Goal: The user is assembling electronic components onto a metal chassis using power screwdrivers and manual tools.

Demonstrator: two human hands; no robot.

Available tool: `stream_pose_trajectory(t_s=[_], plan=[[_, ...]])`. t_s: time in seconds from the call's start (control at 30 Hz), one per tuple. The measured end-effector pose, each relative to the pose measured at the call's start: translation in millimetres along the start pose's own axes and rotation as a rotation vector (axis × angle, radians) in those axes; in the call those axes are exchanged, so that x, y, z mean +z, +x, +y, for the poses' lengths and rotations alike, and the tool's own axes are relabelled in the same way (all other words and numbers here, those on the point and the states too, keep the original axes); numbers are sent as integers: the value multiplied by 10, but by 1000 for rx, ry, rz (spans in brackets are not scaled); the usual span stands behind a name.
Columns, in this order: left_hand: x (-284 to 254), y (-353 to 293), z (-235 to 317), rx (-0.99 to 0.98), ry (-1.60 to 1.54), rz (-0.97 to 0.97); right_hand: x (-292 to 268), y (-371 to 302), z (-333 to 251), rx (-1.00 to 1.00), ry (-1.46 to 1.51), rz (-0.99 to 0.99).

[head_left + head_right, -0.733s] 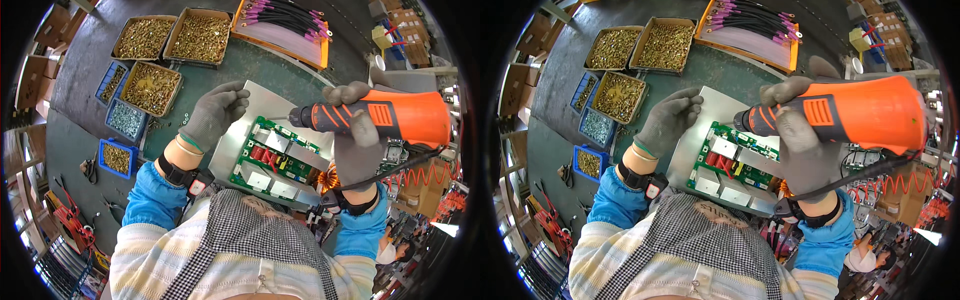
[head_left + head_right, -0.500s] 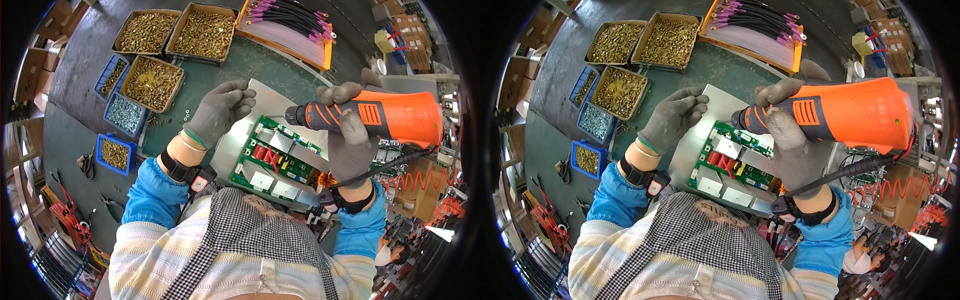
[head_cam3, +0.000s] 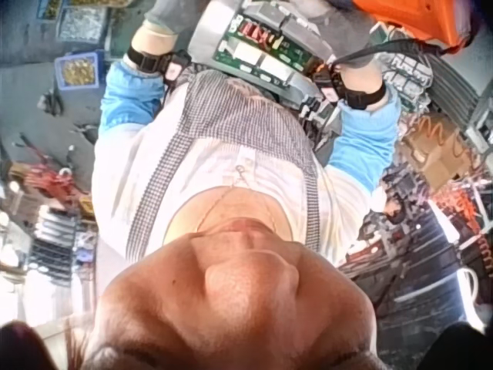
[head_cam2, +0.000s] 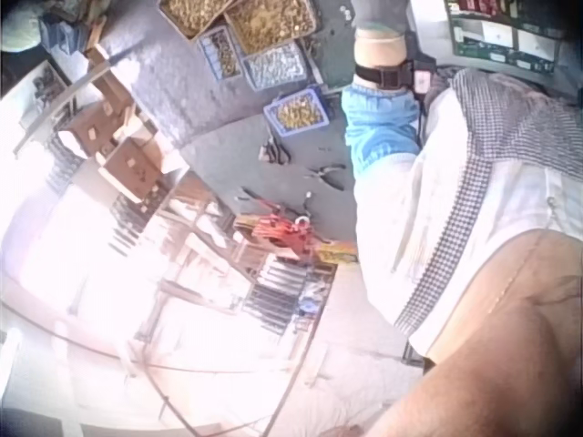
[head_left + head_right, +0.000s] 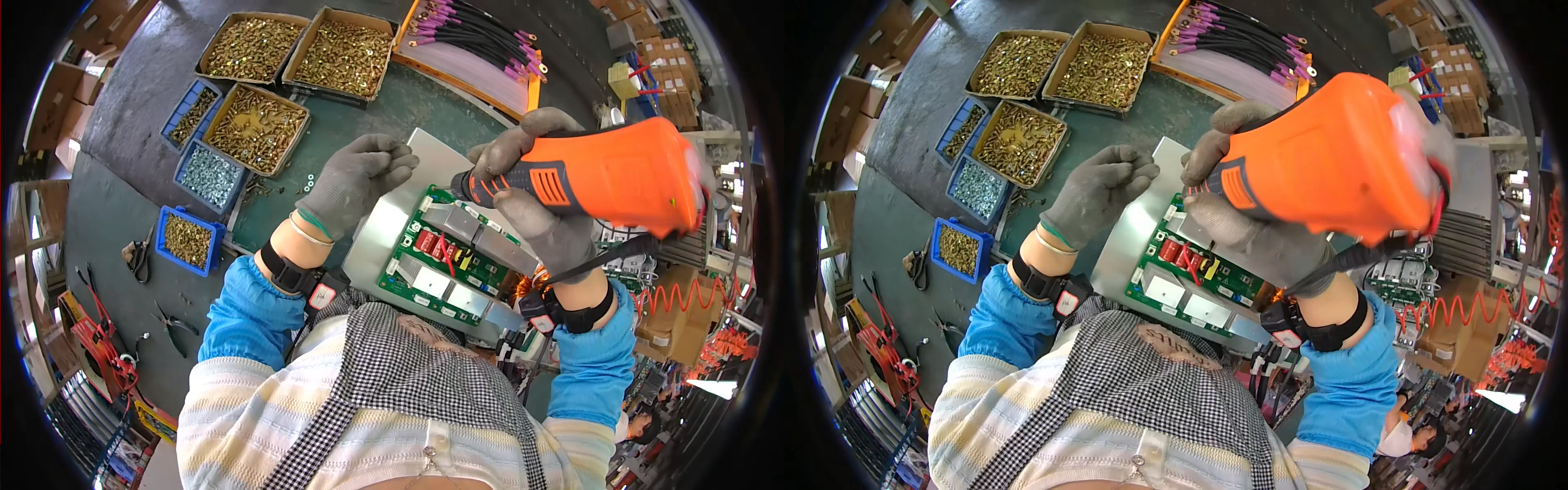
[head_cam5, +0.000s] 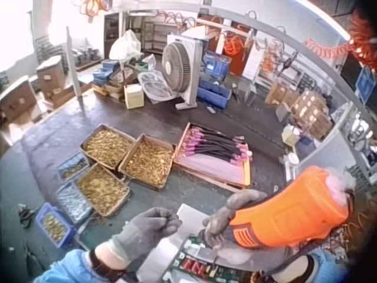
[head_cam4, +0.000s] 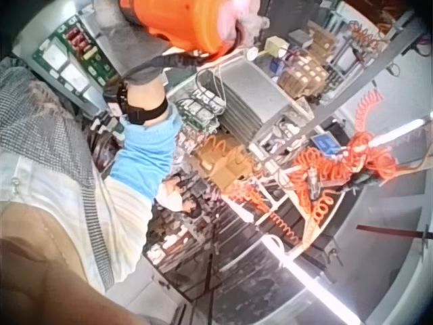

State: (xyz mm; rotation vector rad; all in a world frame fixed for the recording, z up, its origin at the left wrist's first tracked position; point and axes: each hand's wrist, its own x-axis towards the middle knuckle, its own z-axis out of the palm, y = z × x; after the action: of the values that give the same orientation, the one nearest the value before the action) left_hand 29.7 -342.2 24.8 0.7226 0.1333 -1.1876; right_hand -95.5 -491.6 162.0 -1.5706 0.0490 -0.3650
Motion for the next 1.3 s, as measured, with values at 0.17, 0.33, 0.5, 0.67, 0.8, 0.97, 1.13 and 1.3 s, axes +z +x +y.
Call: stream_pose_trajectory(t_s=[0.17,0.33,0.5,0.67,0.8,0.97,1.13,1.3], plan=[[-314,-346,149,109,14,102,83,-5,-16,18,16,88],[-728,-919,150,306,84,254,26,-27,-37,75,12,48],[-1227,-1522,155,494,134,512,-73,-126,-139,-22,-66,-87],[-1854,-2146,271,703,144,793,-184,12,-96,121,168,-19],[-1661,-2195,412,687,259,922,-153,-62,-202,10,204,-107],[-1441,-1923,433,658,535,502,-65,-365,-747,-64,-143,-113],[-1294,-1596,330,620,581,358,146,-549,-1023,-697,-1231,-251],[-834,-1342,165,471,643,357,304,-1238,-1638,-284,-1756,-404]])
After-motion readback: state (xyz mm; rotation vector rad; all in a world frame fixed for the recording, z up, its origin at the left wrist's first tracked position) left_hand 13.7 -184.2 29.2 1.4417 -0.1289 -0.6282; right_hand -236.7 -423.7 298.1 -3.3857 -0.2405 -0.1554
